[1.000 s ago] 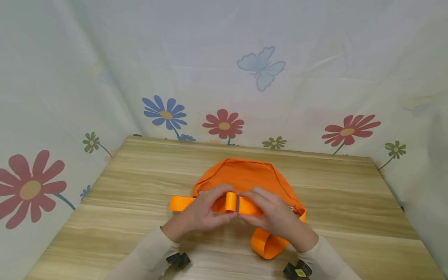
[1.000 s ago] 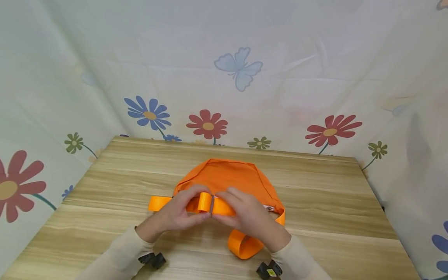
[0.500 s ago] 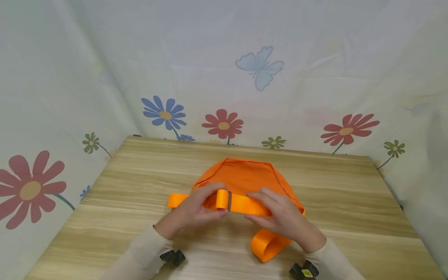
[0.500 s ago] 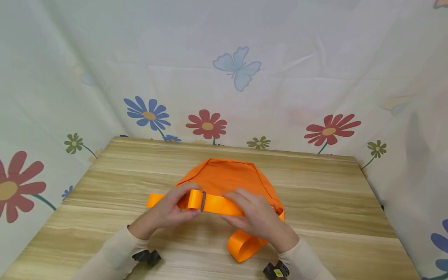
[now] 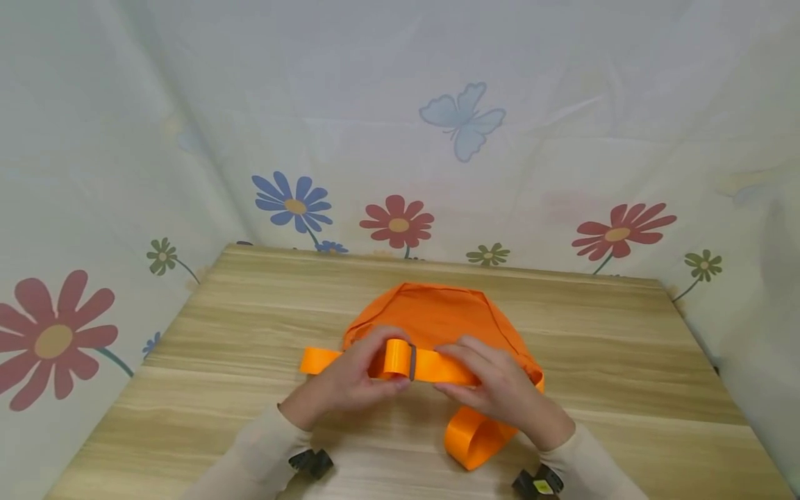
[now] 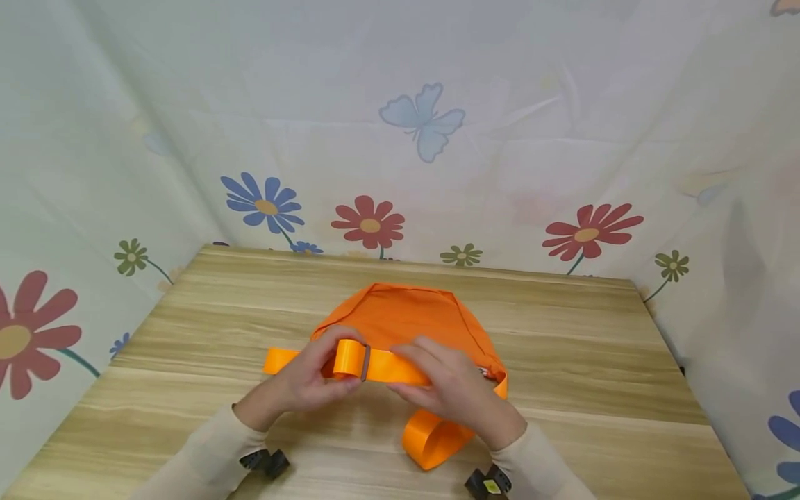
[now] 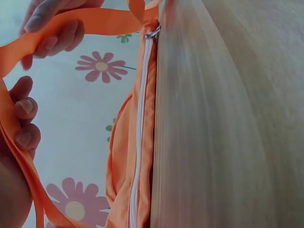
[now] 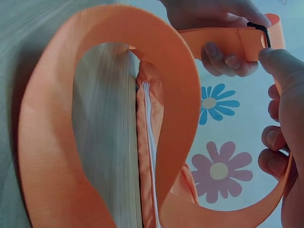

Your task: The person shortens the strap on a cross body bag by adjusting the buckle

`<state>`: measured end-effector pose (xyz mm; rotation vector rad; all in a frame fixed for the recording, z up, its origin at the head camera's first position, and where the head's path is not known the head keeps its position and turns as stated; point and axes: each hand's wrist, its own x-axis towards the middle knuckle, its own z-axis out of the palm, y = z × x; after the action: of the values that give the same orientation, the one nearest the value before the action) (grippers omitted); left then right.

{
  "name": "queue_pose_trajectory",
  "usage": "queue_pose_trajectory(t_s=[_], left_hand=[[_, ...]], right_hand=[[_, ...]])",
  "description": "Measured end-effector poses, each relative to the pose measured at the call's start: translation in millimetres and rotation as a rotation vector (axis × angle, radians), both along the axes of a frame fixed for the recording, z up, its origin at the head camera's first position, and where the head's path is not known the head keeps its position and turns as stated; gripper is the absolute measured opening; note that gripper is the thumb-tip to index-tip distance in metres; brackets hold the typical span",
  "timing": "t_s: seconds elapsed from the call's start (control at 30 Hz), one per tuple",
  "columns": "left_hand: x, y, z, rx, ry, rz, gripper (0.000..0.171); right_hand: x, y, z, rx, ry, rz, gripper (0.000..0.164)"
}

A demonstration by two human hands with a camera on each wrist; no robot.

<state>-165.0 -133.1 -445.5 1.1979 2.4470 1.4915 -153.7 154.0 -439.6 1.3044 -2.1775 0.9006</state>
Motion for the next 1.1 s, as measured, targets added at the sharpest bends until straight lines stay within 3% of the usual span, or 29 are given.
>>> queue_pose_trajectory(t_s=[0.27, 0.63, 0.73, 0.9, 1.1], left_hand=[[1.6, 5, 0.1, -0.003, -0.025, -0.019, 0.056], [-0.1, 7, -4.8, 0.005, 0.054, -0.014, 0.053], [0.9, 7, -4.3, 0.013, 0.042, 0.006, 0.052], [3.0, 4, 0.0, 0.011, -0.039, 0.050, 0.053], [2.8, 3, 0.9, -0.029, -0.117, 0.069, 0.061]], right_hand=[[1.5, -7, 4.7, 0.019, -0.037, 0.007, 0.046], [1.9, -13, 6.7, 0.038, -0.043, 0.003, 0.050], [1.9, -11, 5.2, 0.037, -0.046, -0.015, 0.050], [0.2, -2, 0.3, 0.014, -0.035, -0.043, 0.046], [-1.9, 1, -1.7, -0.015, -0.039, -0.026, 0.045]])
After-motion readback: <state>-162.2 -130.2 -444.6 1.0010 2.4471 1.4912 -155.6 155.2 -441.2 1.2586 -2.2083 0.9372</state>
